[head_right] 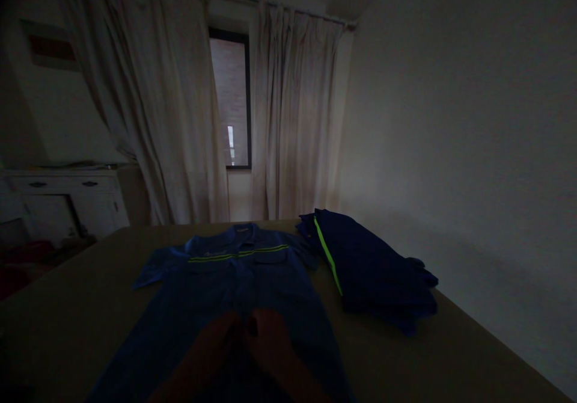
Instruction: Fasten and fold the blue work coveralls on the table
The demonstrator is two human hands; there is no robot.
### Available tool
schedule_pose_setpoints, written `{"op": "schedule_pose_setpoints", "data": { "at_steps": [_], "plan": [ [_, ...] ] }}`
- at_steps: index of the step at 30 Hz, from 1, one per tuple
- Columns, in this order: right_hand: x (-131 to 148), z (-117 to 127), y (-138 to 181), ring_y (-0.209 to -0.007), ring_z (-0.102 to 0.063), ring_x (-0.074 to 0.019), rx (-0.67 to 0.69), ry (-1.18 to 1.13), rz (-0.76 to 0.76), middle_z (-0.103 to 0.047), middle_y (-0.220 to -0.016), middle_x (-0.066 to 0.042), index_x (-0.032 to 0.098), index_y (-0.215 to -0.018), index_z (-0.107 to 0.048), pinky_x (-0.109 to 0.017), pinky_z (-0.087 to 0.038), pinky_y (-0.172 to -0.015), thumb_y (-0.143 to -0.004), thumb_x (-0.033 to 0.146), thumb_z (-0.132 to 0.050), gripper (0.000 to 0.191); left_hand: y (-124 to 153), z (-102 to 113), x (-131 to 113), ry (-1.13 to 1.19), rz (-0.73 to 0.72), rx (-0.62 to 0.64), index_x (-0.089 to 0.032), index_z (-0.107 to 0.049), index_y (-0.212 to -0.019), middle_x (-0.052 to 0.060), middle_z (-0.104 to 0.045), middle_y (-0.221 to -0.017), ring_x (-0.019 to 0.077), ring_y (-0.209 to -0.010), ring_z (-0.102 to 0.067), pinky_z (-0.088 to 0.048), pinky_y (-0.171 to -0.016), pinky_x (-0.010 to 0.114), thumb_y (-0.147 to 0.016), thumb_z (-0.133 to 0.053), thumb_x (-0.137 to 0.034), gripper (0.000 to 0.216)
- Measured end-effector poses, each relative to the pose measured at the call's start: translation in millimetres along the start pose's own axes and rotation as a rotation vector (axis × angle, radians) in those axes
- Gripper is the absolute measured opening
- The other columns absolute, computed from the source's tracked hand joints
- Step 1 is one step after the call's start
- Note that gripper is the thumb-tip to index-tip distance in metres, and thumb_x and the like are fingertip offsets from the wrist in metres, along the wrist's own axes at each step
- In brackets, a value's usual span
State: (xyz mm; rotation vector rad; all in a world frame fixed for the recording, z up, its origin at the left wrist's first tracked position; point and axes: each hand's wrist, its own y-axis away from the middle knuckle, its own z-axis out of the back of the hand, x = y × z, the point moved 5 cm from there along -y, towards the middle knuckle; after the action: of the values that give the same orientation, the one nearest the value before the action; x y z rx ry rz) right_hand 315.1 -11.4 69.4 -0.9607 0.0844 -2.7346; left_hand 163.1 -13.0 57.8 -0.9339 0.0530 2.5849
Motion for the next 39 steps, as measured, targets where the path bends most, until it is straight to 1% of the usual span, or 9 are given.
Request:
{"op": "schedule_pose_setpoints", "data": {
  "at_steps": [3,5,10,15,20,26,31,35,39],
  "plan": [
    [0,3,-1,-0.077,-0.066,-0.0182,0.05,-0.13,-0.008,-0.075,-0.083,-0.004,0.018,-0.087,-0.075,-0.025,-0.039,-0.064,-0.082,0.024,-0.063,0.015,-1,-4,3,-0.023,0.004,0.021,-0.023,-0.058,-0.094,0.005,-0.069,-0.098,0.0185,-0.09,-0.063,-0.043,-0.081,0.03,-0.098,-0.038,-0.024,0.02],
    [0,6,-1,-0.079,-0.067,-0.0187,0.052,-0.172,-0.021,-0.076,-0.085,-0.005,0.018,-0.087,-0.077,-0.025,-0.04,-0.066,-0.083,0.024,-0.062,0.016,-2,-5,4,-0.035,-0.003,0.02,-0.023,-0.058,-0.095,0.005,-0.069,-0.1,0.0186,-0.092,-0.063,-0.043,-0.082,0.03,-0.098,-0.038,-0.023,0.02],
    [3,11,-2,-0.081,-0.067,-0.0189,0.046,-0.184,-0.061,-0.076,-0.085,-0.005,0.017,-0.086,-0.078,-0.025,-0.041,-0.068,-0.083,0.022,-0.061,0.018,-4,-6,5,-0.074,-0.018,0.01,-0.021,-0.058,-0.097,0.006,-0.067,-0.099,0.0185,-0.09,-0.062,-0.044,-0.081,0.029,-0.098,-0.036,-0.019,0.022],
    [3,12,-2,-0.08,-0.067,-0.0186,0.067,-0.202,-0.092,-0.076,-0.086,-0.006,0.015,-0.088,-0.078,-0.024,-0.04,-0.065,-0.078,0.018,-0.063,0.019,-6,-11,4,-0.277,-0.128,-0.004,-0.021,-0.061,-0.105,0.006,-0.065,-0.108,0.0208,-0.101,-0.061,-0.044,-0.088,0.032,-0.092,-0.04,-0.009,0.028],
    [2,11,1,-0.08,-0.065,-0.0193,0.033,-0.157,-0.127,-0.075,-0.086,-0.006,0.015,-0.088,-0.077,-0.025,-0.039,-0.065,-0.075,0.019,-0.063,0.018,-6,-12,3,-0.37,-0.168,-0.036,-0.021,-0.061,-0.103,0.006,-0.065,-0.105,0.0209,-0.097,-0.061,-0.043,-0.084,0.032,-0.092,-0.042,-0.007,0.026],
    [2,9,3,-0.083,-0.065,-0.0202,0.047,-0.136,-0.072,-0.074,-0.09,-0.006,0.018,-0.092,-0.075,-0.027,-0.039,-0.068,-0.076,0.02,-0.069,0.018,-8,-11,4,-0.365,-0.126,-0.026,-0.021,-0.061,-0.102,0.006,-0.065,-0.106,0.0217,-0.099,-0.061,-0.043,-0.087,0.034,-0.092,-0.042,-0.007,0.026],
    [-3,16,-1,-0.097,-0.065,-0.0254,0.022,-0.167,-0.089,-0.074,-0.099,-0.009,0.018,-0.094,-0.077,-0.032,-0.042,-0.082,-0.081,0.022,-0.068,0.016,-11,-11,8,-0.311,-0.133,-0.061,-0.021,-0.062,-0.102,0.007,-0.067,-0.104,0.0212,-0.096,-0.062,-0.044,-0.085,0.033,-0.098,-0.04,-0.013,0.024],
    [-8,12,-6,-0.106,-0.063,-0.0261,0.02,-0.334,-0.065,-0.072,-0.108,-0.009,0.018,-0.102,-0.076,-0.034,-0.043,-0.092,-0.085,0.03,-0.066,0.024,-8,-2,4,-0.209,-0.092,-0.095,-0.021,-0.06,-0.098,0.007,-0.066,-0.101,0.0201,-0.092,-0.062,-0.044,-0.082,0.032,-0.098,-0.037,-0.015,0.024],
    [-21,6,-9,-0.11,-0.062,-0.0267,0.027,-0.487,-0.186,-0.069,-0.117,-0.009,0.018,-0.111,-0.075,-0.034,-0.044,-0.095,-0.08,0.032,-0.069,0.035,-5,10,-5,-0.08,-0.041,-0.133,-0.022,-0.057,-0.093,0.007,-0.065,-0.097,0.0209,-0.09,-0.061,-0.044,-0.083,0.034,-0.099,-0.036,-0.021,0.022]
  ]
}}
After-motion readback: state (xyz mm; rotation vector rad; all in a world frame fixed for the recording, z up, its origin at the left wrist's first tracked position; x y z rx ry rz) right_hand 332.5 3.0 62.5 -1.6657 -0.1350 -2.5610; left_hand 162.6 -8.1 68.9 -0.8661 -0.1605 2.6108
